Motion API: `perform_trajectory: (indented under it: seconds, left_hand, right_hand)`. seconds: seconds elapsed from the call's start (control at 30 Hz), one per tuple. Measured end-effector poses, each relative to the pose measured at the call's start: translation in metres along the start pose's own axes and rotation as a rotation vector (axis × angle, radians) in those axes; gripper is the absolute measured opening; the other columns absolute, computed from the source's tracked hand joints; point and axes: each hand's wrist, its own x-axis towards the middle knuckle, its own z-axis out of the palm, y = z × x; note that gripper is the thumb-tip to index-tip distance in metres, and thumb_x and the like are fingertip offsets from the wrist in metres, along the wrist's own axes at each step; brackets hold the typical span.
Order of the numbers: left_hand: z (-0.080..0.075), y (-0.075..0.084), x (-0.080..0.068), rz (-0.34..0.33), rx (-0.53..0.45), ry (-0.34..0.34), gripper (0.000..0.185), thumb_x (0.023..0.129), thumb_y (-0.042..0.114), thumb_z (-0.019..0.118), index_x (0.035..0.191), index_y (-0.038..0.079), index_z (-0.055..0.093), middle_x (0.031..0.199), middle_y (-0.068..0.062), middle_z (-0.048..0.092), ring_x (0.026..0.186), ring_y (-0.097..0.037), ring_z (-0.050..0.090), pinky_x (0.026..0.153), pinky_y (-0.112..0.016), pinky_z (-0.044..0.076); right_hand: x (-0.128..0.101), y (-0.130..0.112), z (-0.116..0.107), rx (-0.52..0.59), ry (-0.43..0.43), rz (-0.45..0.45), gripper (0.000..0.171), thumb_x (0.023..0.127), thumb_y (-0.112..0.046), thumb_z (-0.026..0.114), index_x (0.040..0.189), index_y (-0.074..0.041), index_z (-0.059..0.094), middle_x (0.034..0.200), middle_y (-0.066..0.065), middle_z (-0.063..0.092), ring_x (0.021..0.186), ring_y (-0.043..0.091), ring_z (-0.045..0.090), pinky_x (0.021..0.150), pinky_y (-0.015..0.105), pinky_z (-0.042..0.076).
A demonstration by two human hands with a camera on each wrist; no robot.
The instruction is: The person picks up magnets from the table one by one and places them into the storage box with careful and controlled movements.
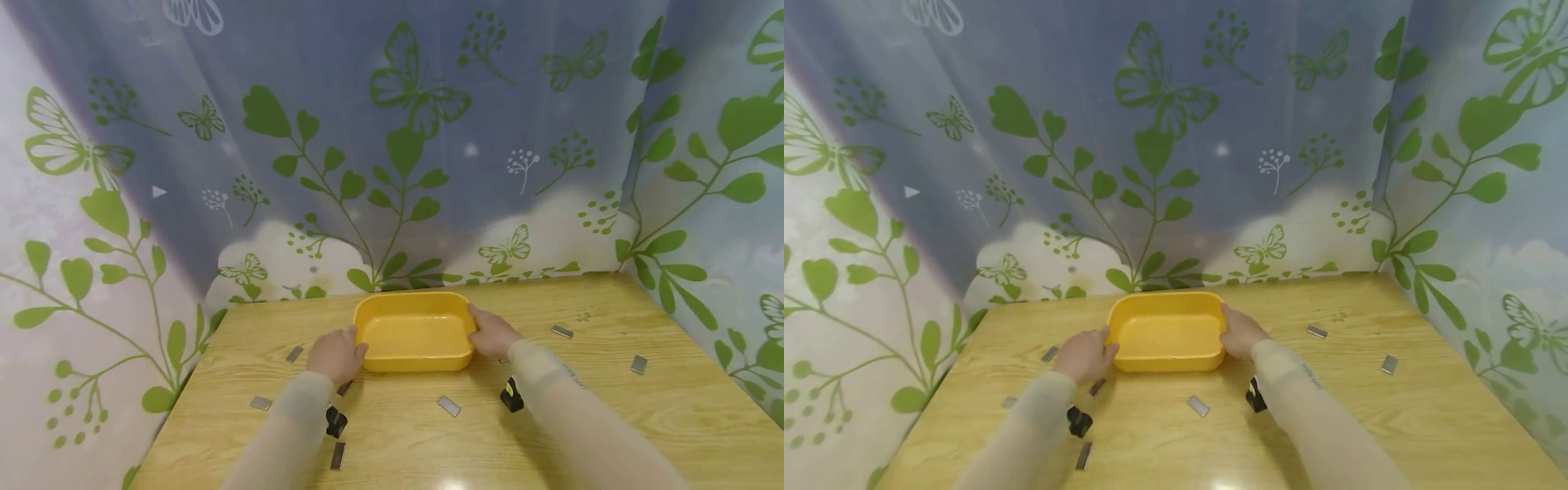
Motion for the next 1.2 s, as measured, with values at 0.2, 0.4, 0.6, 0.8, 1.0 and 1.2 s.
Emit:
perform_trajectory:
  seconds: [0.2,0.4,0.6,0.8,1.0,1.2]
  left_hand:
    - [0.002,0.005,-0.008,0.041,0.026,0.055,0.052,0.098,0.038,0.054,0.133,-0.001,0.054,0.118,-0.019,0.064,0.101,-0.037,0.063,0.086,-0.048,0.050]
    - [0.006,0.009,-0.014,0.057,0.039,0.092,0.050,0.098,0.039,0.054,0.128,-0.001,0.057,0.112,-0.020,0.066,0.099,-0.037,0.063,0.087,-0.048,0.050]
    - [0.011,0.011,-0.018,0.050,0.005,0.122,0.050,0.098,0.038,0.054,0.130,0.000,0.057,0.117,-0.020,0.064,0.108,-0.036,0.061,0.095,-0.049,0.045]
    - [0.012,0.012,-0.026,0.041,-0.073,0.144,0.052,0.098,0.038,0.053,0.133,-0.001,0.054,0.124,-0.020,0.061,0.115,-0.037,0.057,0.099,-0.052,0.041]
    - [0.014,0.013,-0.030,0.047,-0.112,0.163,0.052,0.098,0.038,0.053,0.134,-0.001,0.054,0.126,-0.021,0.059,0.117,-0.038,0.055,0.100,-0.052,0.040]
    - [0.016,0.012,-0.031,0.054,-0.120,0.190,0.051,0.098,0.036,0.054,0.133,-0.001,0.055,0.125,-0.021,0.060,0.116,-0.038,0.056,0.099,-0.052,0.041]
  right_hand:
    - [-0.004,0.003,-0.004,0.008,-0.021,-0.006,0.067,0.092,-0.003,0.046,0.150,0.006,0.013,0.150,0.028,0.027,0.137,0.041,0.029,0.110,0.053,0.027]
    - [-0.009,0.008,-0.005,-0.018,-0.015,-0.028,0.067,0.092,-0.002,0.047,0.150,0.007,0.016,0.149,0.029,0.030,0.123,0.036,0.046,0.094,0.044,0.042]
    - [-0.014,0.010,-0.006,0.004,-0.018,-0.030,0.066,0.093,-0.002,0.046,0.150,0.007,0.015,0.149,0.029,0.028,0.120,0.040,0.048,0.092,0.048,0.045]
    - [-0.016,0.011,-0.005,0.010,-0.008,-0.069,0.065,0.092,-0.002,0.047,0.149,0.009,0.017,0.149,0.030,0.028,0.133,0.043,0.035,0.107,0.054,0.031]
    - [-0.017,0.015,-0.005,0.012,-0.001,-0.071,0.065,0.093,-0.002,0.048,0.149,0.009,0.017,0.148,0.030,0.029,0.129,0.043,0.040,0.106,0.053,0.033]
    - [-0.016,0.017,-0.004,0.023,-0.008,-0.065,0.065,0.092,-0.001,0.048,0.149,0.009,0.016,0.148,0.031,0.030,0.128,0.043,0.042,0.104,0.052,0.036]
